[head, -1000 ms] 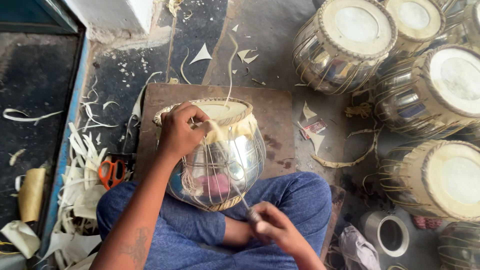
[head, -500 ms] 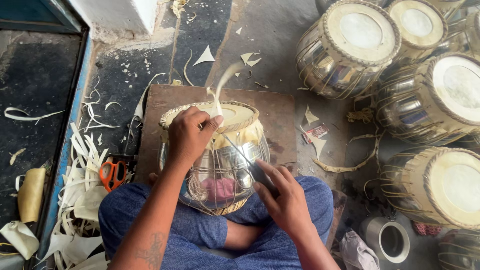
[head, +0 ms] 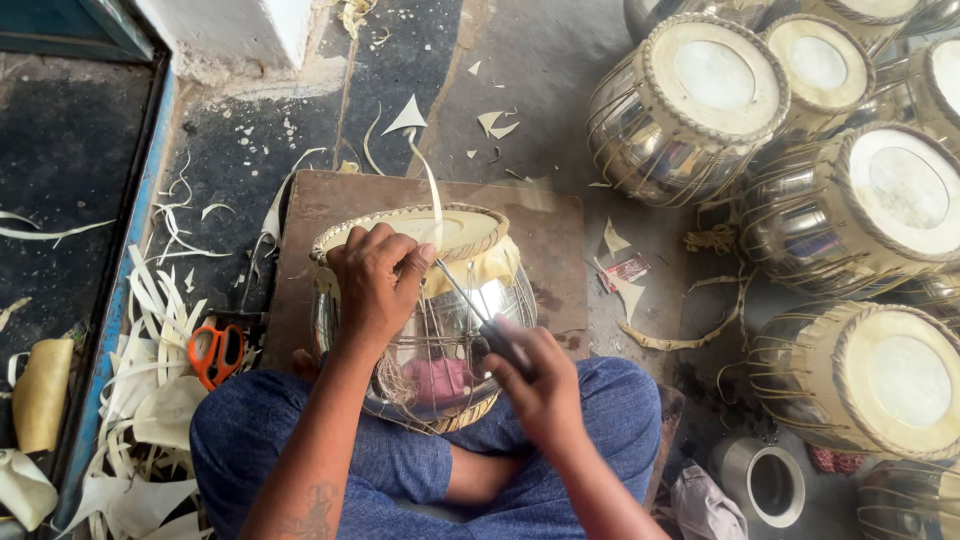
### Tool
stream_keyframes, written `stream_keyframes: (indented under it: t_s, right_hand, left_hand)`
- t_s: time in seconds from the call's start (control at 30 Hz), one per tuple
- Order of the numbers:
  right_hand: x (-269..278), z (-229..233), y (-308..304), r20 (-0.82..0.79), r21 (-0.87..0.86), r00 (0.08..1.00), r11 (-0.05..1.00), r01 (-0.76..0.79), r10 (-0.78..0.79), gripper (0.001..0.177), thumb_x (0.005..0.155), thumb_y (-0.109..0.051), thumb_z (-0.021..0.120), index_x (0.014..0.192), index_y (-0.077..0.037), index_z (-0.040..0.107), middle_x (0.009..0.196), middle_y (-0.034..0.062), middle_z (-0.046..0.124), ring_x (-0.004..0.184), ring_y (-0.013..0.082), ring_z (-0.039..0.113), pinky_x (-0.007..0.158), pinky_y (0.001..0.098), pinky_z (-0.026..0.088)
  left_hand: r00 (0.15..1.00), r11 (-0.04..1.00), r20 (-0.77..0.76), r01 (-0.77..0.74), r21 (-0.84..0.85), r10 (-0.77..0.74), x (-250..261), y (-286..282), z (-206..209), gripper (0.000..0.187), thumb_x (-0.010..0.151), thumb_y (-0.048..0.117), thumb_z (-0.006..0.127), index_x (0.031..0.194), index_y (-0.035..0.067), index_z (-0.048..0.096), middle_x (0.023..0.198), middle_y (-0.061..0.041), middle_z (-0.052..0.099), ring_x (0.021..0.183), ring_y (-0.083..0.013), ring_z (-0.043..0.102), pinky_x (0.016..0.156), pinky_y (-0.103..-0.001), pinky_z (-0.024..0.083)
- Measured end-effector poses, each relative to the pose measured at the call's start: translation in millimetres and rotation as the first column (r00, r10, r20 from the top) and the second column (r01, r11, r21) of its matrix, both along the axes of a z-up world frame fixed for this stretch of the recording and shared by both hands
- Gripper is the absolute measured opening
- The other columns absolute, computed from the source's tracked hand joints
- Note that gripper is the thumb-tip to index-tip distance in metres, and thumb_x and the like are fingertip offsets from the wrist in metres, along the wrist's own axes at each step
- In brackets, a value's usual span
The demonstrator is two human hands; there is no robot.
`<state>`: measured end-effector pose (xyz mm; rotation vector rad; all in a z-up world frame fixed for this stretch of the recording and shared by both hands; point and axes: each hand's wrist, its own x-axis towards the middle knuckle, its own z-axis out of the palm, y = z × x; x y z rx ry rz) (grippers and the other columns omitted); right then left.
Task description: The person sits on the floor and uses a screwdriver to tighten the lacing around the rim of a drum. They repeatedly insert the tool under the lacing, twist to tighten, and adjust the lacing by hand.
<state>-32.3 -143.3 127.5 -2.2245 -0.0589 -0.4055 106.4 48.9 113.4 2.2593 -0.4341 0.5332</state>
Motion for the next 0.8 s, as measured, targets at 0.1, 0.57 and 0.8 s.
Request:
stream_keyframes:
  t_s: [0.1,0.57,0.8]
  right_hand:
    - [1.8,-10.0,-7.5,-0.035,0.068,0.999,0.997,-0.037,0.039,0.045,0.086,-0.016,0.079,0.129,-0.011,0.068,0.102,0.0101,0.068,0.09,0.0262,0.072,0.077,0.0355,0.057]
    - [16.2,-11.2,42.0,-0.042,-0.047,0.986,0.987,0.156,-0.158,0.042,0.087,-0.02,0.081,0.126,-0.011,0.07,0.101,0.0141,0.063,0.087,0.0303,0.066,0.074,0.0374,0.054]
    - [2.8,-6.2,3.4,-0.319,0.948,0.769,0.174,0.267,0.555,0.068,0.099,-0.023,0.069,0.162,-0.026,0.042,0.093,0.0159,0.054,0.057,0.0188,0.047,0.046,0.0283,0.035]
  left_hand:
    - [1.0,1.0,-0.007,-0.014,0.019,0.014,-3.6,5.7,-3.0,0.032,0.099,0.037,0.068,0.083,0.01,0.07,0.083,-0.003,0.063,0.087,-0.0259,0.056,0.083,-0.045,0.035]
    - [0.997,0.996,0.047,-0.061,0.066,0.058,-12.4,-3.7,-25.1,0.031,0.099,0.038,0.064,0.083,0.013,0.072,0.084,-0.003,0.063,0.086,-0.0257,0.056,0.086,-0.046,0.035]
    - [0.993,0.999,0.104,-0.052,-0.007,0.053,-27.6,-10.3,-7.0,0.025,0.098,0.035,0.067,0.087,0.014,0.074,0.088,-0.001,0.062,0.092,-0.0261,0.057,0.091,-0.045,0.036]
